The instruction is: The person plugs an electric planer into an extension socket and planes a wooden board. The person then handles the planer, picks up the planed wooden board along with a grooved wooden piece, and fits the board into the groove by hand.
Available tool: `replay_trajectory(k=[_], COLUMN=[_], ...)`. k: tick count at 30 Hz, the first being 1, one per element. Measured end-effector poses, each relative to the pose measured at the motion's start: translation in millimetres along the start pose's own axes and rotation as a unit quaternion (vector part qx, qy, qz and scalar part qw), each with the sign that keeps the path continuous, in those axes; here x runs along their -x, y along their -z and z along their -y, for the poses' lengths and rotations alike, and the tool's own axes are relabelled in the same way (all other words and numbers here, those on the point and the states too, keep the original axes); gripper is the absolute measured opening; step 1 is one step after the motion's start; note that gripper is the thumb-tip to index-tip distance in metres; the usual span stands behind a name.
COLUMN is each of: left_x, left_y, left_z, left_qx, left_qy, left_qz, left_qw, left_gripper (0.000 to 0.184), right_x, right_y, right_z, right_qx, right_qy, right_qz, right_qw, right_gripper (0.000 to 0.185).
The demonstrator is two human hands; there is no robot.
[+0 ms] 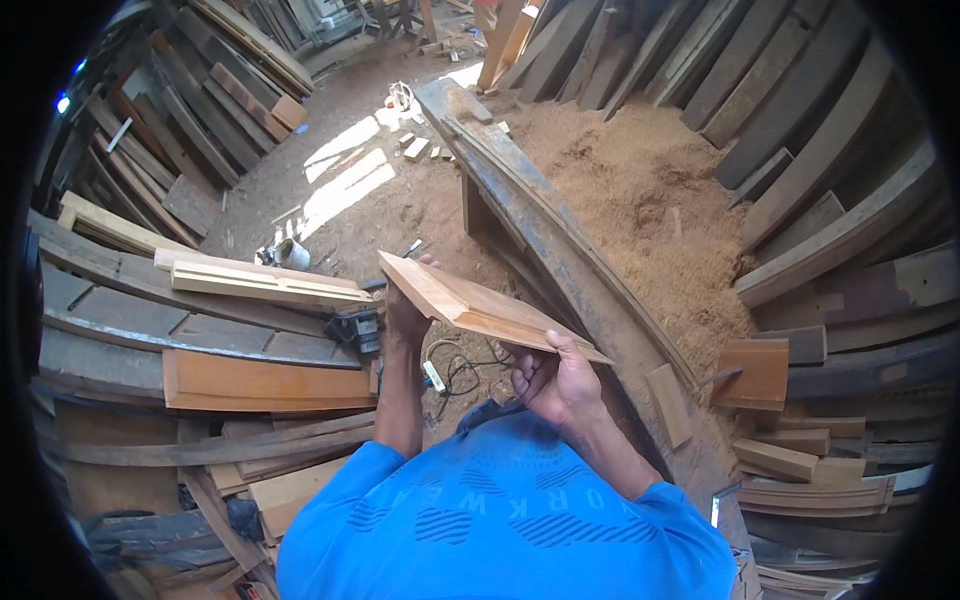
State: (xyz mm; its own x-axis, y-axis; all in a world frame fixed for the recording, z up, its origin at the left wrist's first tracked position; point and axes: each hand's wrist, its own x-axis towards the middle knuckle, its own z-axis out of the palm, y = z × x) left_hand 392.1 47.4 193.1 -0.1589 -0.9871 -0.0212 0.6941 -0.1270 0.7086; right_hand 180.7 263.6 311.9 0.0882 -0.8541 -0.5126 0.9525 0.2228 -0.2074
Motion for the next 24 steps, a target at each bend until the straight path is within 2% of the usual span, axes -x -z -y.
replay_trajectory(k=[7, 10, 13, 16, 17, 18, 19, 20, 22, 23, 24], left_x=[-2, -7, -24, -33, -36, -31, -26, -26, -26, -27, -32], left_y=[4, -7, 3, 1, 1, -5, -11, -2, 10, 12, 11], left_z=[15, 16, 25, 21, 14, 9, 3, 3, 2, 6, 8], left_qx=[-0.046, 0.041, 0.063, -0.058, -0.078, -0.21, -0.337, -0.444, -0.633, -0.71, -0.711], left_qy=[-0.009, 0.031, 0.025, -0.033, -0.033, -0.086, -0.136, -0.168, -0.243, -0.274, -0.274], left_qz=[0.005, -0.031, -0.01, 0.005, 0.06, 0.056, 0.038, 0.053, 0.058, 0.043, 0.043], left_qw=[0.999, 0.998, 0.998, 0.998, 0.995, 0.972, 0.931, 0.879, 0.732, 0.648, 0.646], left_gripper=[0.066, 0.067, 0.065, 0.061, 0.063, 0.07, 0.08, 0.092, 0.118, 0.116, 0.116], right_x=[-15, -33, -52, -67, -75, -82, -83, -89, -104, -110, -115], right_y=[-7, 6, -1, -4, 2, 4, -4, -2, 3, 2, 3], right_z=[20, 35, 52, 66, 70, 75, 82, 86, 97, 104, 108], right_qx=[0.01, 0.017, 0.021, 0.012, 0.01, 0.01, 0.019, 0.045, 0.1, 0.127, 0.126], right_qy=[-0.004, -0.024, -0.05, -0.071, -0.075, -0.078, -0.077, -0.07, -0.057, -0.058, -0.059], right_qz=[-0.016, 0.005, 0.016, 0.006, 0.012, 0.016, -0.006, 0.003, 0.024, 0.032, 0.034], right_qw=[1.0, 1.0, 0.998, 0.997, 0.997, 0.997, 0.997, 0.997, 0.993, 0.99, 0.99], right_gripper=[0.041, 0.041, 0.039, 0.035, 0.033, 0.032, 0.026, 0.027, 0.03, 0.03, 0.03])
